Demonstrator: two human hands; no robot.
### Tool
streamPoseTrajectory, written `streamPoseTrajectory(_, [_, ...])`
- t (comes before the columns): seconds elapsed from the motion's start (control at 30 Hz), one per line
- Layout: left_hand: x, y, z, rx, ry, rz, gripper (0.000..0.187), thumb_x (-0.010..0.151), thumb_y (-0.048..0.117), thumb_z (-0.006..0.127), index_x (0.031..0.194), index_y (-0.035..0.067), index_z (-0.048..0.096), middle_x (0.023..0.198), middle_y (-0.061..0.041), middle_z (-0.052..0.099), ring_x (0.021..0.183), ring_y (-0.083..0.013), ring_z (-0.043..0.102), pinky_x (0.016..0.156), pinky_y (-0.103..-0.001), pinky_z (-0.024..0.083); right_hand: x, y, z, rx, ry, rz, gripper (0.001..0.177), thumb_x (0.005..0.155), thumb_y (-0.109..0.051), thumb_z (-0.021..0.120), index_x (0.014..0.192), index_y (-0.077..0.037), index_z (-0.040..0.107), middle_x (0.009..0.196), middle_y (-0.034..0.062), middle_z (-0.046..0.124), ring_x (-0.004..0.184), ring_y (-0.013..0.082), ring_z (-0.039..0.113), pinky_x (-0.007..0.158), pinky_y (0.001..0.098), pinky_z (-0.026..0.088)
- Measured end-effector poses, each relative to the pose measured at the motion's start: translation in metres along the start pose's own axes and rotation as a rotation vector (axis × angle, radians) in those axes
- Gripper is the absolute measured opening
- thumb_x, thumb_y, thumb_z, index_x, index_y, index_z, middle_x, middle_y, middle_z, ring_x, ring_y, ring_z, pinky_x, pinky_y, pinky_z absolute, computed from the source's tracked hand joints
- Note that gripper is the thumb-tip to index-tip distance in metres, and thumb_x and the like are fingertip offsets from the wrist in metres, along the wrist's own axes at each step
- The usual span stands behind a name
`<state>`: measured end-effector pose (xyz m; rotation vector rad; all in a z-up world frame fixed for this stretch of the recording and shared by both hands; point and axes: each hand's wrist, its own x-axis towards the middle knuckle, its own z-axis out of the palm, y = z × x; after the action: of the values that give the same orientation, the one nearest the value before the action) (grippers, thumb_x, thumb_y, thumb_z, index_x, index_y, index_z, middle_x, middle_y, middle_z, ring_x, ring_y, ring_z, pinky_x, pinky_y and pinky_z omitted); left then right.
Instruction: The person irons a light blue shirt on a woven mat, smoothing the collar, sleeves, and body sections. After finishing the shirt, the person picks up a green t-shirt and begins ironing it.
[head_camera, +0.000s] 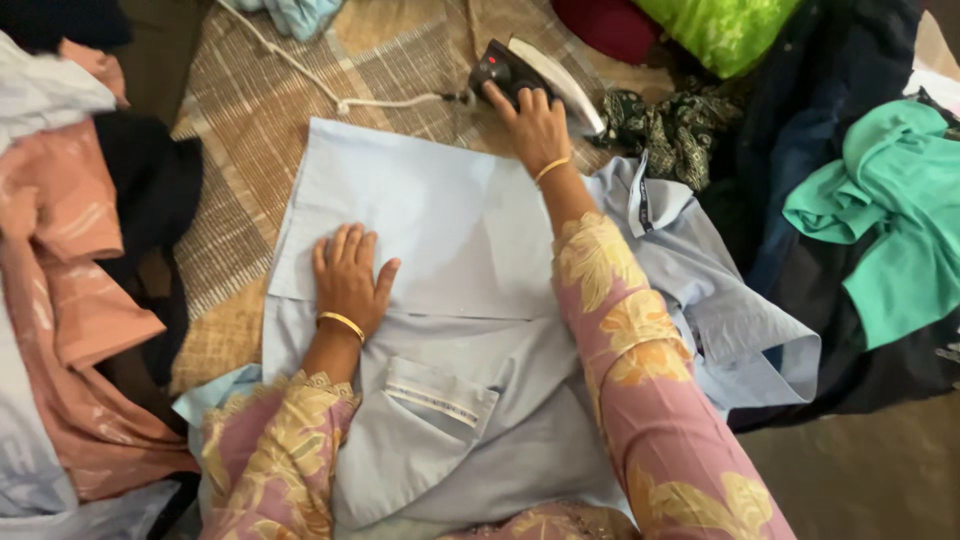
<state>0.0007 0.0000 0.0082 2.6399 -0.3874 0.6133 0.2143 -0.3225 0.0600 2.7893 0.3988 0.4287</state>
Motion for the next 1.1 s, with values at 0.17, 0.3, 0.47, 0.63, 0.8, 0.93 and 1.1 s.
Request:
streamPoseTrajectory(0.17, [-0.002, 0.001, 0.001, -0.055, 0.013, -0.005, 0.052, 0.105, 0.042, 0.051, 0.130, -0.002, 0.063, 0.143, -0.022, 0.059, 0.142, -0.0366, 0.044, 0.120, -0.056, 0.025, -0.015, -0.050, 0.035, 0.368, -0.127, -0.171, 0.075, 0.094, -0.059, 0.067, 0.147, -0.011, 0.046, 0.150, 0.0240, 0.045, 0.141, 0.0395, 0.039, 0.112, 0.0531, 0.031])
streamPoseTrajectory(0.3, [0.000, -0.002, 0.000, -0.038, 0.059, 0.026, 0.046, 0.106, 0.040, 0.054, 0.129, 0.001, 0.065, 0.142, -0.020, 0.061, 0.141, -0.0361, 0.047, 0.119, -0.056, 0.028, -0.064, -0.026, 0.022, 0.439, 0.085, -0.165, 0.044, 0.094, -0.049, 0.070, 0.129, -0.023, 0.069, 0.139, 0.0119, 0.063, 0.130, 0.0317, 0.057, 0.108, 0.0478, 0.044])
streamPoseTrajectory(0.47, [-0.004, -0.015, 0.015, -0.139, 0.007, -0.090, 0.036, 0.108, 0.037, 0.055, 0.114, 0.007, 0.073, 0.129, -0.013, 0.069, 0.124, -0.0359, 0.055, 0.105, -0.055, 0.040, -0.124, 0.083, -0.029, 0.354, -0.306, 0.520, 0.036, 0.093, -0.045, 0.069, 0.122, -0.024, 0.072, 0.110, 0.0107, 0.074, 0.097, 0.0331, 0.072, 0.081, 0.0472, 0.056])
streamPoseTrajectory(0.63, [0.067, -0.083, 0.031, -0.166, -0.033, -0.423, 0.034, 0.094, 0.047, 0.071, 0.103, 0.015, 0.077, 0.092, -0.019, 0.074, 0.087, -0.0453, 0.068, 0.076, -0.054, 0.053, -0.177, 0.160, -0.036, 0.610, -0.310, 0.724, 0.071, 0.081, -0.046, 0.081, 0.129, -0.001, 0.055, 0.095, 0.0194, 0.075, 0.086, 0.0358, 0.073, 0.074, 0.0466, 0.058])
streamPoseTrajectory(0.8, [0.138, -0.126, 0.033, -0.070, 0.138, -0.713, 0.053, 0.093, 0.052, 0.083, 0.105, 0.002, 0.068, 0.088, -0.020, 0.074, 0.073, -0.0357, 0.073, 0.060, -0.049, 0.055, -0.206, 0.146, 0.035, 0.800, -0.210, 0.782, 0.089, 0.076, -0.038, 0.086, 0.140, 0.005, 0.042, 0.087, 0.0200, 0.073, 0.077, 0.0350, 0.074, 0.068, 0.0425, 0.059])
streamPoseTrajectory(0.93, [0.170, -0.101, 0.061, -0.915, -0.107, -1.231, 0.069, 0.093, 0.029, 0.077, 0.135, 0.000, 0.031, 0.082, -0.020, 0.070, 0.061, -0.0315, 0.071, 0.049, -0.043, 0.057, -0.207, 0.146, 0.081, 0.715, -0.011, 0.676, 0.053, 0.088, -0.029, 0.086, 0.121, 0.005, 0.062, 0.096, 0.0196, 0.075, 0.087, 0.0322, 0.072, 0.078, 0.0404, 0.056])
streamPoseTrajectory(1.1, [0.177, -0.105, 0.107, -0.930, -0.010, -1.135, 0.048, 0.094, 0.006, 0.061, 0.130, -0.004, 0.030, 0.079, -0.022, 0.073, 0.055, -0.0324, 0.075, 0.044, -0.044, 0.062, -0.186, 0.158, 0.086, 1.038, 0.410, 0.416, 0.047, 0.093, -0.015, 0.078, 0.131, 0.003, 0.058, 0.110, 0.0145, 0.070, 0.097, 0.0212, 0.066, 0.083, 0.0334, 0.053])
